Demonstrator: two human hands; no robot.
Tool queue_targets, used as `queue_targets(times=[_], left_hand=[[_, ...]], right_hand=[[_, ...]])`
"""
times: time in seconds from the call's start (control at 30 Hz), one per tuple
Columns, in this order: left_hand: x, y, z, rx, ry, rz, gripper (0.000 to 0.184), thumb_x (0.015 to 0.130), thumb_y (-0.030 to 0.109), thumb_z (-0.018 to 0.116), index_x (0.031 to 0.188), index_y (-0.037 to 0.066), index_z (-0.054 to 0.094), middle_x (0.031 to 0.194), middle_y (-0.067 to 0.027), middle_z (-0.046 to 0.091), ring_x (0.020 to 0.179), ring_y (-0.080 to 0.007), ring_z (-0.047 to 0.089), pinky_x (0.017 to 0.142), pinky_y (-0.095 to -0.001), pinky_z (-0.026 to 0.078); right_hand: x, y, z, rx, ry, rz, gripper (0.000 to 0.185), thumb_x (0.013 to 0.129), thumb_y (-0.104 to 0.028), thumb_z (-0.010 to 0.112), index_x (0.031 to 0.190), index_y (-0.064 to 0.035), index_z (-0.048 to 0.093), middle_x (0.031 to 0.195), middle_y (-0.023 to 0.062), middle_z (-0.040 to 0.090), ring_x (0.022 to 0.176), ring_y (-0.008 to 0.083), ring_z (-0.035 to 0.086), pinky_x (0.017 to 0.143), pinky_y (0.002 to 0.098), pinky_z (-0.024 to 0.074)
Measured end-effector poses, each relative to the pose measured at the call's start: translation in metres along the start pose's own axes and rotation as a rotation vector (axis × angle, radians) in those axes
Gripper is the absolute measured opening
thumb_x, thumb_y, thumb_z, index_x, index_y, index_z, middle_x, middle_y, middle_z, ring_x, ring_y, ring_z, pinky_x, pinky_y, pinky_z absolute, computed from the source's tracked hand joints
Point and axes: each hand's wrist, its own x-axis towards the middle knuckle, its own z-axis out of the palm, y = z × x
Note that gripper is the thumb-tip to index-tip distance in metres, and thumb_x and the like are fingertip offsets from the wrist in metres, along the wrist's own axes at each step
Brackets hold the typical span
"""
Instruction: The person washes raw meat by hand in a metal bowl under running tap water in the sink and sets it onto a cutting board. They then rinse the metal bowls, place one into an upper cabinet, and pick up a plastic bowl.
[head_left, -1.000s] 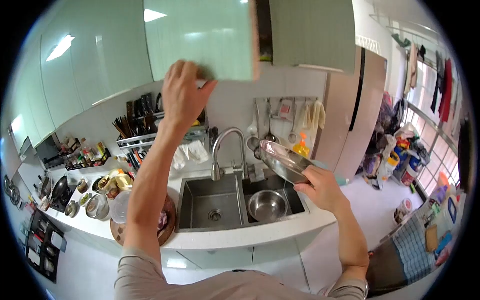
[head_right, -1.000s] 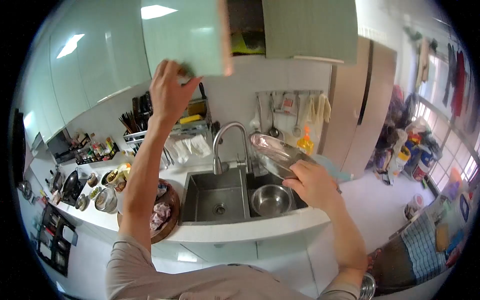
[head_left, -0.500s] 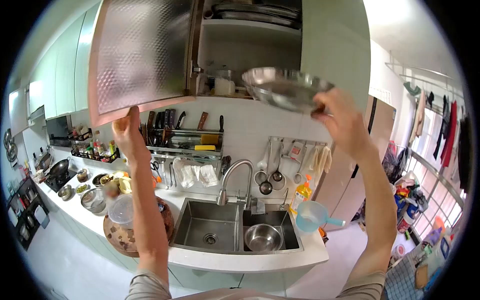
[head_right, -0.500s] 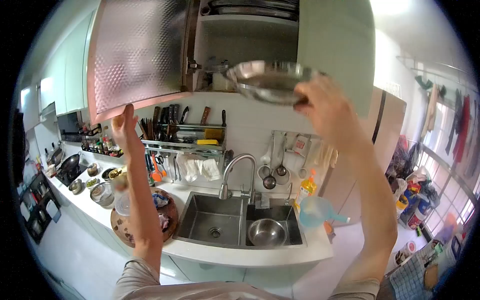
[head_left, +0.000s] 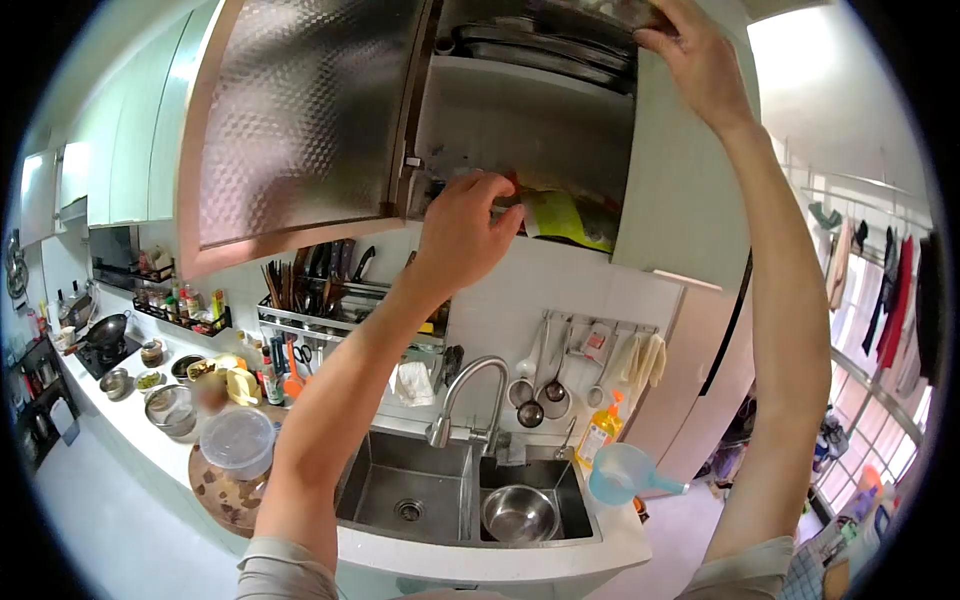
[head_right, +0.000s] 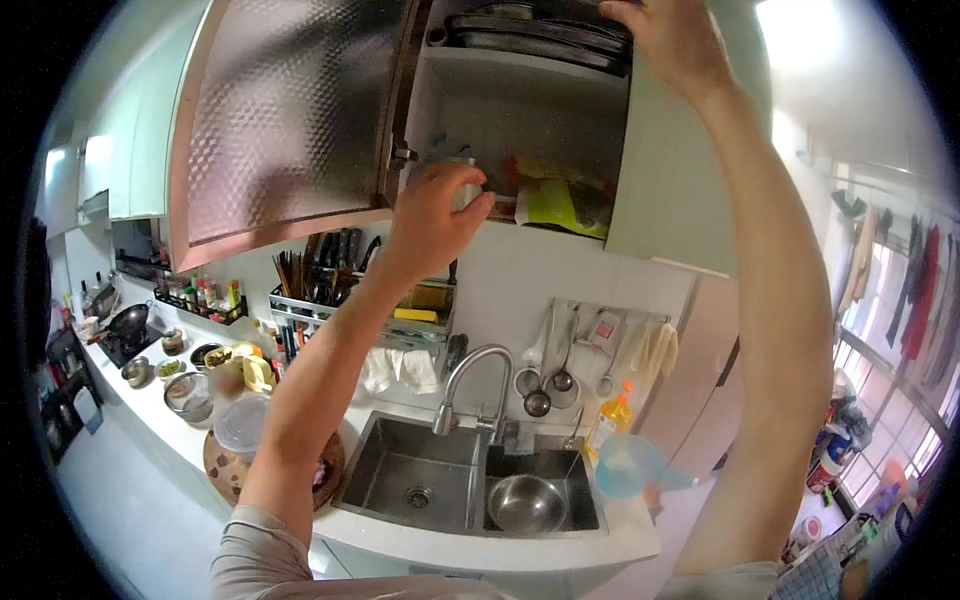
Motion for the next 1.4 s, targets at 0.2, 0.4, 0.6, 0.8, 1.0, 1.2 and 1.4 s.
queue_targets(times=[0.2,0.4,0.6,0.8,1.0,1.2,1.4], left_hand=[[0.001,-0.044,0.040,0.105,-0.315,-0.014,0.027,0.086,0.022,0.067,0.101,0.000,0.067,0.100,-0.0160,0.067,0.096,-0.0332,0.063,0.083,-0.0436,0.051],[-0.005,-0.077,0.053,0.093,-0.418,-0.062,0.027,0.085,0.023,0.068,0.099,0.001,0.067,0.103,-0.0155,0.067,0.099,-0.0333,0.062,0.087,-0.0429,0.050],[-0.032,-0.111,0.082,-0.013,-0.250,-0.060,0.027,0.082,0.023,0.071,0.097,0.000,0.068,0.102,-0.0159,0.066,0.098,-0.0328,0.061,0.086,-0.0428,0.050],[-0.033,-0.109,0.094,0.077,-0.185,-0.132,0.038,0.082,0.030,0.072,0.102,-0.001,0.063,0.099,-0.0186,0.064,0.097,-0.0357,0.059,0.085,-0.0473,0.046],[-0.037,-0.107,0.092,0.072,-0.172,-0.143,0.042,0.081,0.028,0.072,0.107,-0.002,0.059,0.106,-0.0192,0.060,0.102,-0.0366,0.056,0.089,-0.0471,0.045],[-0.038,-0.108,0.088,-0.010,-0.177,-0.155,0.038,0.079,0.024,0.073,0.104,-0.001,0.061,0.102,-0.0172,0.061,0.103,-0.0355,0.055,0.091,-0.0465,0.044],[-0.040,-0.115,0.080,-0.053,-0.150,-0.121,0.032,0.077,0.020,0.074,0.099,0.001,0.061,0.097,-0.0164,0.060,0.101,-0.0362,0.055,0.090,-0.0464,0.043]], right_hand=[[0.046,0.031,0.039,-0.125,0.046,-0.097,0.031,0.083,-0.016,0.069,0.106,0.0008,0.059,0.092,0.0162,0.057,0.087,0.0331,0.057,0.079,0.0409,0.0449],[0.075,0.078,0.087,-0.226,0.019,-0.112,0.029,0.085,-0.017,0.067,0.105,0.0021,0.059,0.096,0.0181,0.059,0.090,0.0359,0.057,0.080,0.0415,0.0453],[0.096,0.111,0.146,-0.396,0.148,-0.188,0.035,0.089,-0.018,0.067,0.122,-0.0070,0.059,0.103,0.0093,0.063,0.095,0.0283,0.060,0.086,0.0400,0.0483],[0.128,0.141,0.212,-0.608,0.069,-0.159,0.034,0.092,-0.022,0.063,0.125,-0.0153,0.061,0.113,0.0072,0.063,0.110,0.0309,0.056,0.093,0.0464,0.0469],[0.124,0.153,0.277,-0.796,0.079,0.044,0.041,0.098,-0.027,0.054,0.139,-0.0239,0.048,0.131,0.0123,0.055,0.123,0.0357,0.050,0.099,0.0531,0.0447],[0.146,0.165,0.289,-0.728,-0.131,0.204,0.040,0.102,-0.028,0.046,0.141,-0.0238,0.044,0.134,0.0183,0.052,0.126,0.0405,0.048,0.099,0.0502,0.0475],[0.143,0.163,0.302,-0.650,0.157,0.072,0.038,0.102,-0.025,0.047,0.139,-0.0225,0.047,0.131,0.0144,0.053,0.121,0.0380,0.051,0.096,0.0482,0.0499]])
